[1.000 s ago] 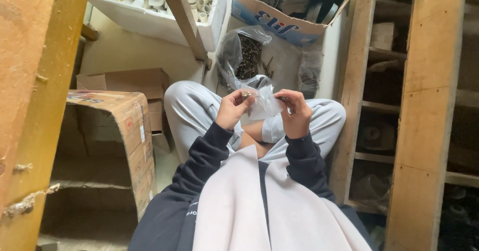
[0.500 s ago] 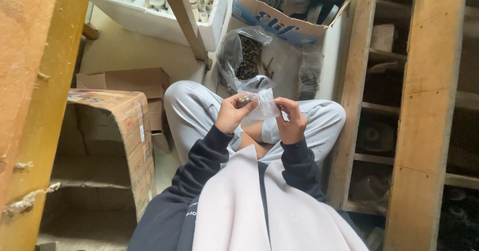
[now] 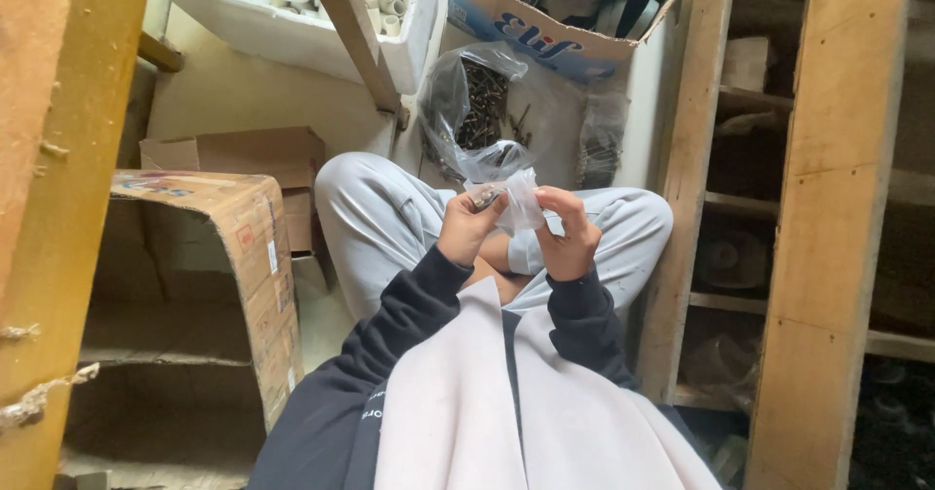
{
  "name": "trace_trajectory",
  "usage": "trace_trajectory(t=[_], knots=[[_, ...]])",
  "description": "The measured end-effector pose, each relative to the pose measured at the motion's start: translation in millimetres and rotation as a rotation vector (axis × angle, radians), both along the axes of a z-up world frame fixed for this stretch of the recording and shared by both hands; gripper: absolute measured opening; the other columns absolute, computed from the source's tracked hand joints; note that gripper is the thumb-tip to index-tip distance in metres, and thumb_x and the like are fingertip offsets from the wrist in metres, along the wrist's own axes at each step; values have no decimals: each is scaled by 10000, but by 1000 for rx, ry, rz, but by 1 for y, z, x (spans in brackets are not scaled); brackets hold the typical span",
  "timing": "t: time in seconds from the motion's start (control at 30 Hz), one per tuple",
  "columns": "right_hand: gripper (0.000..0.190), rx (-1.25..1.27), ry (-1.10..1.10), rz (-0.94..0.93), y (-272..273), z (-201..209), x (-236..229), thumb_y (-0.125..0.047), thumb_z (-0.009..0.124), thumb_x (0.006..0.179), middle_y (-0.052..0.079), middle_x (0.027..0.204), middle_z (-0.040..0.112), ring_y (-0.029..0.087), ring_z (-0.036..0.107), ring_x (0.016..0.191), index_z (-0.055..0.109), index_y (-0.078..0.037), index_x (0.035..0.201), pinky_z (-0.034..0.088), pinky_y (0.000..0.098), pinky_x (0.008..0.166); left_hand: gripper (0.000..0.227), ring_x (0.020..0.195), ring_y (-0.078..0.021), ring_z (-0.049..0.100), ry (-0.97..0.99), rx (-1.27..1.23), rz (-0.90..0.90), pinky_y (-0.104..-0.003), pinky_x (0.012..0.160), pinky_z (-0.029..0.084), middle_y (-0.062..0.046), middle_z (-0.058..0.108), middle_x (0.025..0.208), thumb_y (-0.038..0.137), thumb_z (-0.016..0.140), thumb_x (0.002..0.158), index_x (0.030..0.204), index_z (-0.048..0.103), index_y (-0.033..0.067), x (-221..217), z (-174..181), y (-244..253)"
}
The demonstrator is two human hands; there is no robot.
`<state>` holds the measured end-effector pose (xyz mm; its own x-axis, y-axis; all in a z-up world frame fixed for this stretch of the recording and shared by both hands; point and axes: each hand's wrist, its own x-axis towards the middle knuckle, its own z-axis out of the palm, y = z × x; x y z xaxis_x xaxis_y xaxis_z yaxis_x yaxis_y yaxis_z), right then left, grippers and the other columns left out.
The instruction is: The person sits on the floor and repeatedly picks small metal fasteners from a large plastic bag, placing them into a smaller plastic bag. The person continues this process until the smaller bag is full.
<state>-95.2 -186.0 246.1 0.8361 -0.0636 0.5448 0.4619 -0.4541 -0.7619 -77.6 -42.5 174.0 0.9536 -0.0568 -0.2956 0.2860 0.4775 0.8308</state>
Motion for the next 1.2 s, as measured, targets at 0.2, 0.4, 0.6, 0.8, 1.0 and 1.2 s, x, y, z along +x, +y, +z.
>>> trace_trajectory(t=[0.2,0.4,0.6,0.8,1.0,1.2], knots=[[544,-43,-162,94,2,11,6,-579,480,1038,112,1187,664,317,593,1191,701,-82,1023,450,451,1061,242,891,-186,747,102,-331,68,-311,779,651,-113,740,978,164,715,980,1120,676,-30,3,25,-11],[286,-137,-207,13,-14,-11,6,-413,722,965,45,1071,564,311,492,1065,685,-146,869,417,442,995,167,825,-133,723,-14,-271,-16,-300,748,641,-48,708,884,163,696,1000,1058,697,6,17,-56,3],[209,231,-39,444,-33,18,12,-144,680,986,100,667,667,201,660,524,667,36,880,551,296,578,204,878,-98,695,-231,-112,-259,-308,806,620,-67,726,900,196,712,976,1097,703,32,20,-10,38],[47,-84,-63,331,-42,38,23,-83,749,939,115,898,731,286,718,770,738,-38,935,573,379,720,410,1055,-237,728,33,-593,-275,-380,901,626,-151,716,1152,260,670,1006,1314,559,14,12,-74,10],[63,-197,-6,336,-26,55,17,-28,773,909,61,876,705,251,665,647,752,-84,930,566,334,640,370,1054,-223,741,93,-487,-252,-375,940,608,-98,754,1120,234,672,1012,1325,598,52,6,-82,-3],[58,-266,13,318,-31,68,26,-67,784,918,45,908,699,236,649,641,742,-101,938,554,310,623,396,1088,-235,725,96,-449,-268,-391,956,597,-100,748,1168,299,683,997,1331,618,96,7,-86,-5]])
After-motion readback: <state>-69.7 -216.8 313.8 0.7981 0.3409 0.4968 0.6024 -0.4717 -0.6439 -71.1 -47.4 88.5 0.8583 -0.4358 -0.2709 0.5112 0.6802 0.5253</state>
